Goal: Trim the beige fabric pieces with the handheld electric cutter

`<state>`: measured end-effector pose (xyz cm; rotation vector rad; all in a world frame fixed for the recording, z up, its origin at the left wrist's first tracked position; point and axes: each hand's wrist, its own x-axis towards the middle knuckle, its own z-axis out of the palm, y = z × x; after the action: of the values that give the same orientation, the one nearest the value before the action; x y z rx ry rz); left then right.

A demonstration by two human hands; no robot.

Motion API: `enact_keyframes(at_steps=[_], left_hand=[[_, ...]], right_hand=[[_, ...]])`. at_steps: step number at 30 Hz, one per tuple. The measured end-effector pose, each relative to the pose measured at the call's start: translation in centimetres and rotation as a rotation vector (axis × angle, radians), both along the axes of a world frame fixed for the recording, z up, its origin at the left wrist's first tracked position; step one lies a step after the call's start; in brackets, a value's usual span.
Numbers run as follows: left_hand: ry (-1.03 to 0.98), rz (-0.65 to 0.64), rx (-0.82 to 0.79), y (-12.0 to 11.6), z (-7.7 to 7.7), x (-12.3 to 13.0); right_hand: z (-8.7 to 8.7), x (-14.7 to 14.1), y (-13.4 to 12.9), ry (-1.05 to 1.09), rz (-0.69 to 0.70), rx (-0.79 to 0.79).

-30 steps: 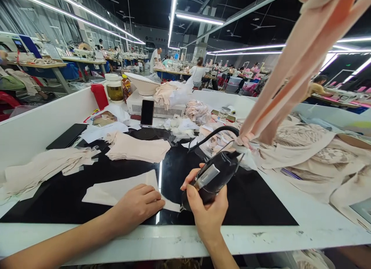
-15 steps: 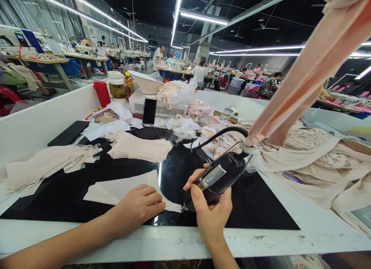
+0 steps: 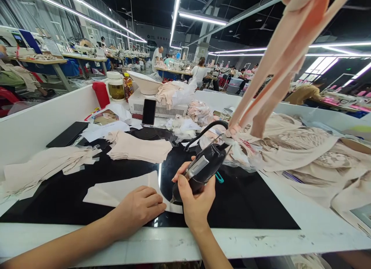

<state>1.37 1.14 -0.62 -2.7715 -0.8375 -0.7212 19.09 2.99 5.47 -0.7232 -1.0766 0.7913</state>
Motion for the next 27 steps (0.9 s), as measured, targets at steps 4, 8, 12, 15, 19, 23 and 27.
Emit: enact_keyframes(at_steps=[4,8,12,15,19,23,27], left_hand=[[0.012,0.003,-0.021,0.0,0.1,0.1],[0.03,0.007,-0.045,-0.1,0.1,0.0],[0.038,0.005,-0.063,-0.1,0.1,-0.1],[0.034,0.005,-0.062,-0.1,0.1,-0.1],[0.015,0.001,-0.049,0.0,0.1,-0.1],[0.001,-0.007,-0.048,0.1,-0.1,-0.1],[0.015,-0.001,-0.056,0.0,0.0,-0.2]], right_hand=[[-0.1,0.0,-0.1,-0.015,-0.011,-0.001],[0.0,-0.2,-0.1,-0.023,-0.004,0.001],[0.1,0.1,-0.1,-0.015,0.0,0.002],[0.2,0.8,-0.1,-0.006,-0.033,-0.001],[0.2,1.5,-0.3,-0.006,-0.056,0.01],[0.0,1.6,-0.3,-0.017,-0.053,0.015],[-0.1,1.5,-0.3,-0.047,-0.055,-0.006]])
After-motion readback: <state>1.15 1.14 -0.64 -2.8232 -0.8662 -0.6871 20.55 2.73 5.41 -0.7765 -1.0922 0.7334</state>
